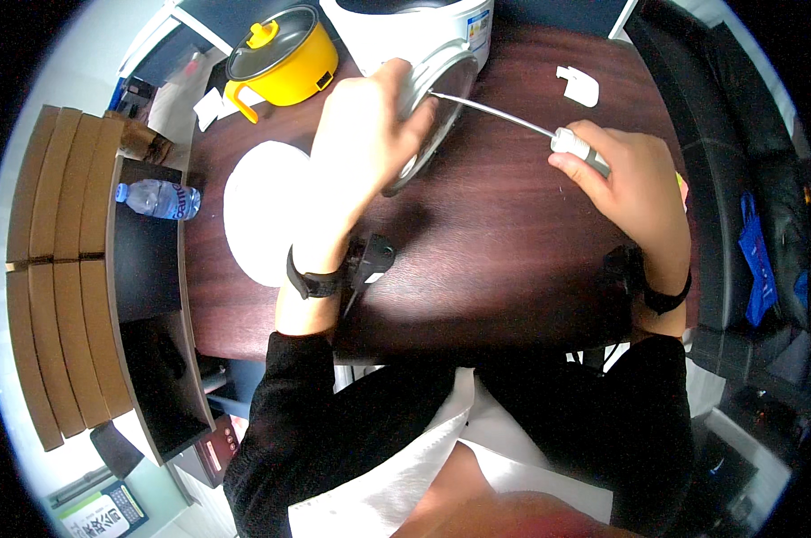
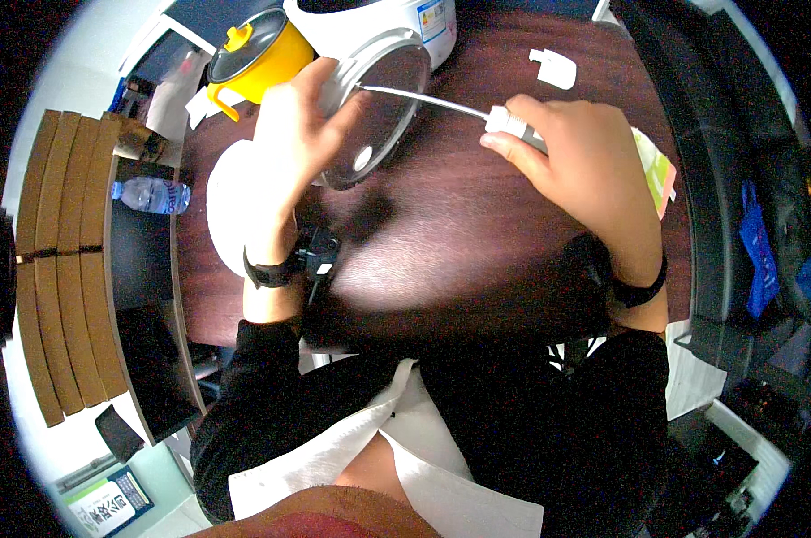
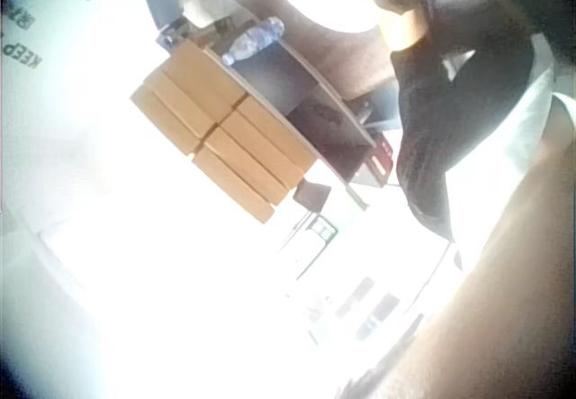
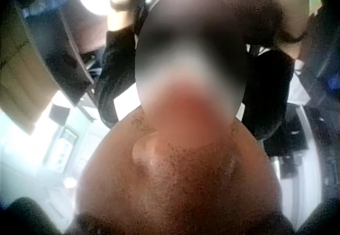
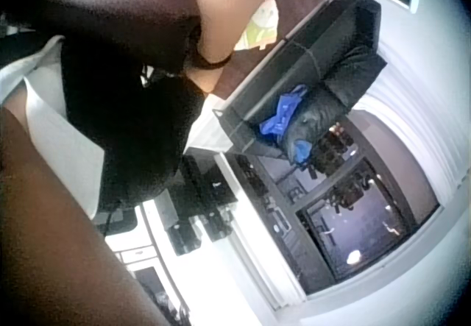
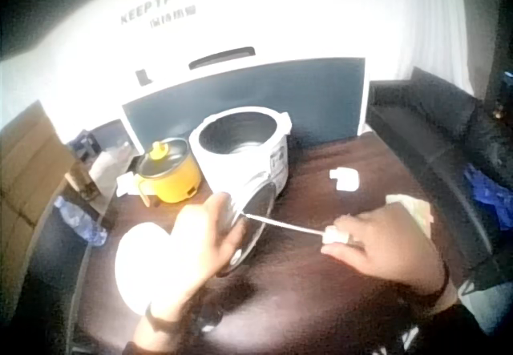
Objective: The person uses a screwdriver to remove several screws from a circular metal steamer tray, then wipes the tray with a cloth. The tray is part of a rice cooker or similar appliance.
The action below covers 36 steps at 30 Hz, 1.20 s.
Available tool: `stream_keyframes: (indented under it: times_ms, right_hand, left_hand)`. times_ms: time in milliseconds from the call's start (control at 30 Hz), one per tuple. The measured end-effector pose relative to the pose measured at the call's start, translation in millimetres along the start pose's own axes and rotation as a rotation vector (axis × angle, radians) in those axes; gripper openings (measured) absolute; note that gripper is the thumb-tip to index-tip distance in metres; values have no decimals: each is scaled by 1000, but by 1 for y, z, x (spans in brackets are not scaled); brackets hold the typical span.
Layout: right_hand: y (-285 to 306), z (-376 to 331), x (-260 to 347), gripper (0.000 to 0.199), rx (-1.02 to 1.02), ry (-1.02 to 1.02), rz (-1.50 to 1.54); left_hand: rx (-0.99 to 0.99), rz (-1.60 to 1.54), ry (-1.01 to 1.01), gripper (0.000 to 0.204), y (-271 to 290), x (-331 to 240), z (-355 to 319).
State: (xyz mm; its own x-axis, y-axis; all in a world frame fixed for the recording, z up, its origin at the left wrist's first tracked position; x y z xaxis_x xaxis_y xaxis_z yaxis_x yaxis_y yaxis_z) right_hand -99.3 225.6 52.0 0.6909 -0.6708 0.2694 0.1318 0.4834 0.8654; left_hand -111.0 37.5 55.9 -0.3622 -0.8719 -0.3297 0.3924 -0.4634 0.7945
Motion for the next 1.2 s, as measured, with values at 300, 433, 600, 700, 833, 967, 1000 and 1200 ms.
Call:
stream_keyframes:
  times_ms: [300,433,600,700,833,967,1000,1200]
  right_hand:
    - [-80,-31,4,44,586,-559,1106]
    - [-103,-38,28,47,685,-621,1377]
    - [-112,-40,39,45,663,-661,1629]
    - [-108,-37,27,44,657,-616,1466]
    - [-67,-5,-5,35,256,-245,552]
    - [-31,4,-1,33,32,-8,58]
    - [-29,4,-1,33,21,6,20]
    - [-88,-24,0,39,448,-489,873]
  left_hand:
    - [-27,-72,79,30,12,11,2]
    - [-75,34,2,28,11,10,2]
    - [-112,8,-7,26,13,11,2]
    - [-98,17,-2,26,14,10,2]
    - [-66,31,43,27,17,9,1]
    - [-25,49,-12,29,13,9,0]
    - [-6,27,-3,30,12,11,1]
    - [7,-13,32,32,10,19,2]
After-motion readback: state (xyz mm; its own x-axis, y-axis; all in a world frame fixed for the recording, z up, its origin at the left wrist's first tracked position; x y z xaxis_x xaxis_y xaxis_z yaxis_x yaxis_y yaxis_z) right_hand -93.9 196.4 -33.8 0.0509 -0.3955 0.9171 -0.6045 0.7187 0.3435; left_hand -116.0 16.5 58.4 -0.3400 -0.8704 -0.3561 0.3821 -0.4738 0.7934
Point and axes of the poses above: each hand's wrist, its own z-axis towards the middle knuckle, its own y-axis out of the back of the hand, x = y × z, the point moved 10 cm from there along z, towards the middle knuckle, and after that the axes turned 2 degrees about z, right-handed, at the moved point
